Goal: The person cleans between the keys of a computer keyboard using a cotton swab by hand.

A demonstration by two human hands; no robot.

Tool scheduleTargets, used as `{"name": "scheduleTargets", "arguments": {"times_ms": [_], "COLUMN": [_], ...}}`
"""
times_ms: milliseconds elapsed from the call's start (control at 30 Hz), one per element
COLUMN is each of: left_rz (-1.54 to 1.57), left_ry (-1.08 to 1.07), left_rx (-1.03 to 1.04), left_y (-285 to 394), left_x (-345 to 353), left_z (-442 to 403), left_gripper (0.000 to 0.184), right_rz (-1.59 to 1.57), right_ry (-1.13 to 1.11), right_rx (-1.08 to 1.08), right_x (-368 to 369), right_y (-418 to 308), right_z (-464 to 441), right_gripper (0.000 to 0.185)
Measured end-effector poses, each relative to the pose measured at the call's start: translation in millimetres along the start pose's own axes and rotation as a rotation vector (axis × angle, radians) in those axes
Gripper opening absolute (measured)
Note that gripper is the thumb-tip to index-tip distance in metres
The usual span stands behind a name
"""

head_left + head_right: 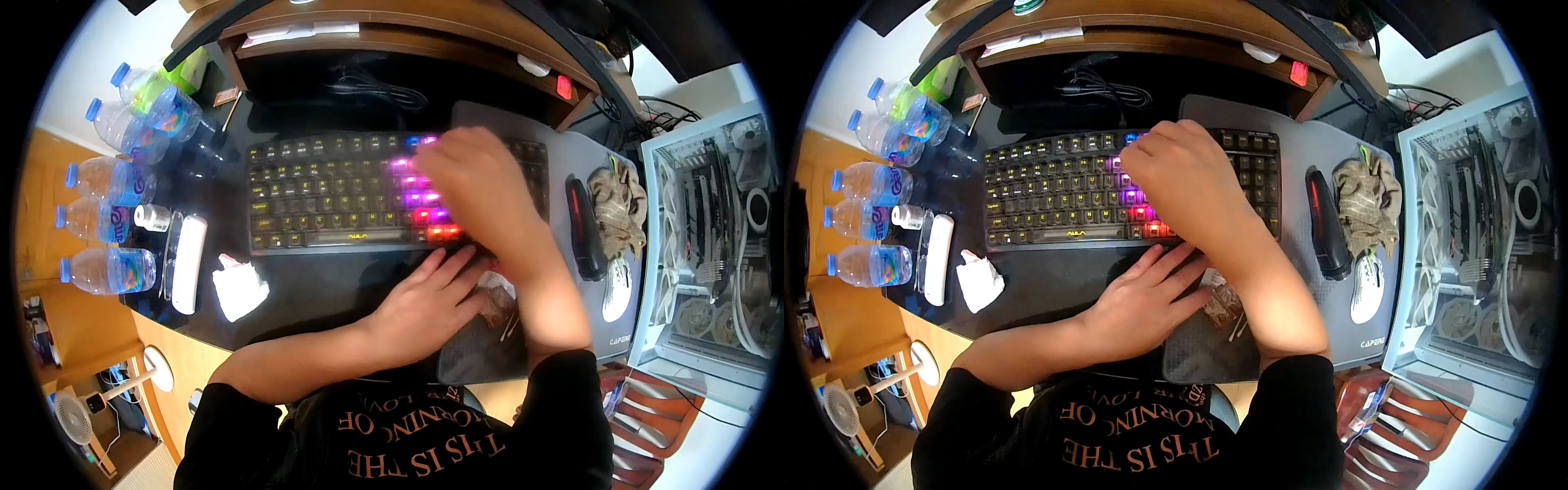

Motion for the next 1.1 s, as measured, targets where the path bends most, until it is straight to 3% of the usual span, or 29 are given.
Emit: {"name": "scheduleTargets", "arguments": {"times_ms": [367,567,700,933,1100], "left_rz": [-0.02,-0.006,0.031,0.02,0.025], "left_ry": [-0.009,-0.02,-0.022,-0.015,-0.016], "left_rx": [0.016,0.015,0.009,0.006,0.005], "left_y": [0.3,0.4,0.2,0.5,0.8], "left_x": [4.0,3.6,1.2,0.1,-1.6], "left_z": [2.2,1.9,1.4,0.0,0.0], "left_gripper": [0.034,0.034,0.036,0.036,0.036], "right_rz": [-0.008,-0.114,-0.29,-0.418,-0.374], "right_ry": [-0.041,0.107,0.248,0.138,0.11], "right_rx": [0.036,0.046,0.161,0.414,0.348], "right_x": [-2.4,1.1,-16.1,-12.7,-5.1], "right_y": [1.6,15.8,38.4,67.2,58.8], "right_z": [-2.9,1.1,0.8,8.9,7.6], "right_gripper": [0.011,0.012,0.009,0.007,0.006]}}
Point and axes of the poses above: each hand's wrist, its own z-axis away from the middle knuckle, its own x-axis out of the palm, y = z × x, the point moved 9 cm from there along -z, towards the middle knuckle, and after that the axes turned 6 degrees about z, right-handed, at the moved point
